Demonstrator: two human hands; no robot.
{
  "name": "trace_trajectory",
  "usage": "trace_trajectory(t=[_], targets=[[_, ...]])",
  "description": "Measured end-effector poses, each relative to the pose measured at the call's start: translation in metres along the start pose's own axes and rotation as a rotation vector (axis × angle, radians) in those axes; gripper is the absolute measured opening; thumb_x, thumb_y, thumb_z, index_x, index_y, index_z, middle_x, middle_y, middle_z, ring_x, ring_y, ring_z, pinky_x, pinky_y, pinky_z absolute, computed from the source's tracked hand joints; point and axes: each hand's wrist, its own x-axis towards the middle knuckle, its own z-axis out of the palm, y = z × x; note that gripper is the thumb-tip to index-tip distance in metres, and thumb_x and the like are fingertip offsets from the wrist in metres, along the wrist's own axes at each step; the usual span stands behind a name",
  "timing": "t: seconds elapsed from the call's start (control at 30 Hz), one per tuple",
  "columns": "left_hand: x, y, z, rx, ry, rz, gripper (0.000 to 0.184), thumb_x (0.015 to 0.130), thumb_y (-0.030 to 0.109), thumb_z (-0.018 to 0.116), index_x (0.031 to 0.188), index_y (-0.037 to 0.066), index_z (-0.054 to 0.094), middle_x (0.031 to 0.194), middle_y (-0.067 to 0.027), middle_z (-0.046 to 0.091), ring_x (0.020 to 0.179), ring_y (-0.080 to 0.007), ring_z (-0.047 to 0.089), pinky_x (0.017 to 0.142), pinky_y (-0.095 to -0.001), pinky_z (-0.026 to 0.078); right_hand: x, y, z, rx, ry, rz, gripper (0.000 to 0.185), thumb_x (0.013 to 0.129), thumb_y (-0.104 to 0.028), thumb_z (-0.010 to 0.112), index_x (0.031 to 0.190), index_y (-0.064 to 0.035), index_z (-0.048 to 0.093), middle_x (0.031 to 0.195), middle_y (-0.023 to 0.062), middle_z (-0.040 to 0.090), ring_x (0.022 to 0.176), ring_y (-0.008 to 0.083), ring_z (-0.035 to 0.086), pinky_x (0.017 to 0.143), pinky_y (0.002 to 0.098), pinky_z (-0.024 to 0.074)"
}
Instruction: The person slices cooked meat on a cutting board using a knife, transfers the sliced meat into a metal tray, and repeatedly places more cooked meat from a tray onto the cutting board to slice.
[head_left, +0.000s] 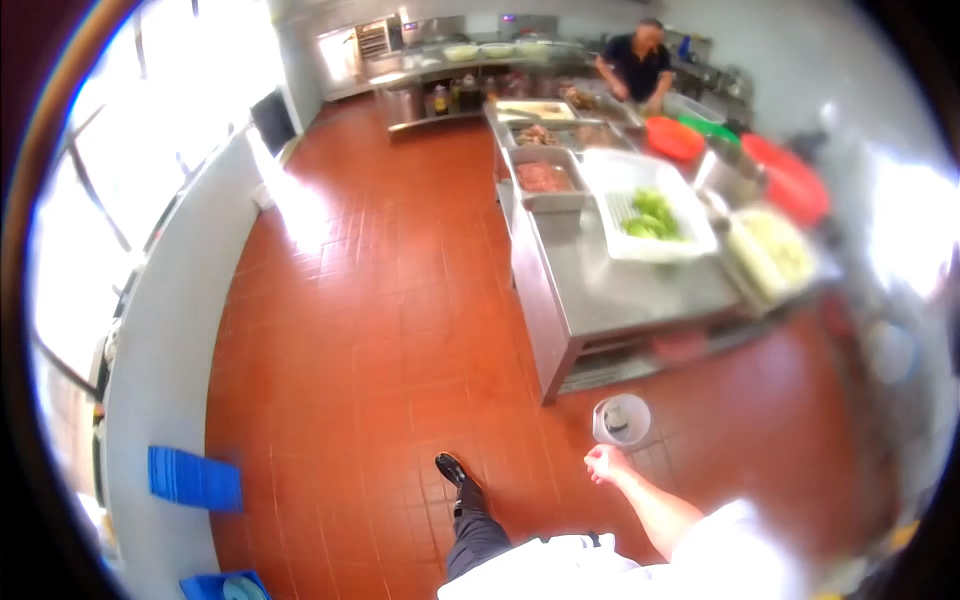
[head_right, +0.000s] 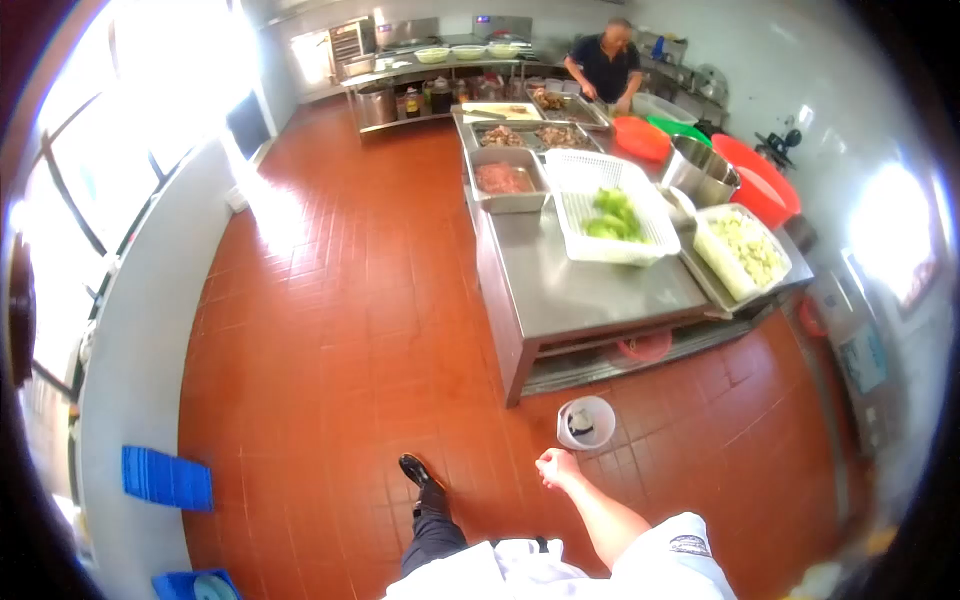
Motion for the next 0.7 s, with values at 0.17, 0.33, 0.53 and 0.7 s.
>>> trace_trajectory(t=[0.17, 0.33, 0.53, 0.7], targets=[[0.103, 0.211, 0.008, 0.117, -0.070, 0.097, 0.014, 0.085, 0.003, 0.063, 0.071, 0.002, 0.062, 0.064, -0.0122, 0.063, 0.055, -0.0256, 0.061, 0.048, -0.0368, 0.050, 0.056, -0.065, 0.027, 0.052, -0.001, 0.107, 0.021, 0.103, -0.022, 0.066, 0.105, -0.0006, 0.066, 0.081, 0.0124, 0.071, 0.057, 0.0200, 0.068, 0.048, 0.0353, 0.0556], [0.158, 0.548, 0.039, 0.250, 0.001, 0.456, 0.009, 0.087, 0.000, 0.059, 0.082, -0.001, 0.066, 0.064, -0.0134, 0.063, 0.054, -0.0260, 0.061, 0.049, -0.0365, 0.052, 0.087, -0.071, 0.066, -0.317, -0.122, 0.239, 0.033, 0.092, -0.029, 0.066, 0.080, -0.0007, 0.077, 0.077, 0.0146, 0.076, 0.067, 0.0275, 0.075, 0.063, 0.0404, 0.0601], [0.150, 0.874, 0.142, 0.224, -0.072, 0.934, 0.016, 0.095, 0.002, 0.056, 0.109, -0.001, 0.064, 0.084, -0.0097, 0.068, 0.068, -0.0167, 0.065, 0.056, -0.0300, 0.053, 0.168, -0.118, 0.110, 0.058, -0.088, 0.280, 0.026, 0.087, -0.033, 0.073, 0.085, -0.0081, 0.080, 0.084, 0.0095, 0.075, 0.082, 0.0186, 0.071, 0.076, 0.0361, 0.0568], [0.265, 0.958, 0.187, 0.258, -0.248, 0.836, 0.006, 0.092, 0.004, 0.053, 0.094, 0.004, 0.059, 0.066, -0.0040, 0.056, 0.053, -0.0160, 0.054, 0.043, -0.0310, 0.041, 0.309, -0.232, 0.125, 0.512, -0.157, -0.049, 0.019, 0.089, -0.028, 0.073, 0.087, -0.0103, 0.079, 0.082, 0.0068, 0.072, 0.081, 0.0187, 0.069, 0.072, 0.0382, 0.0552]])
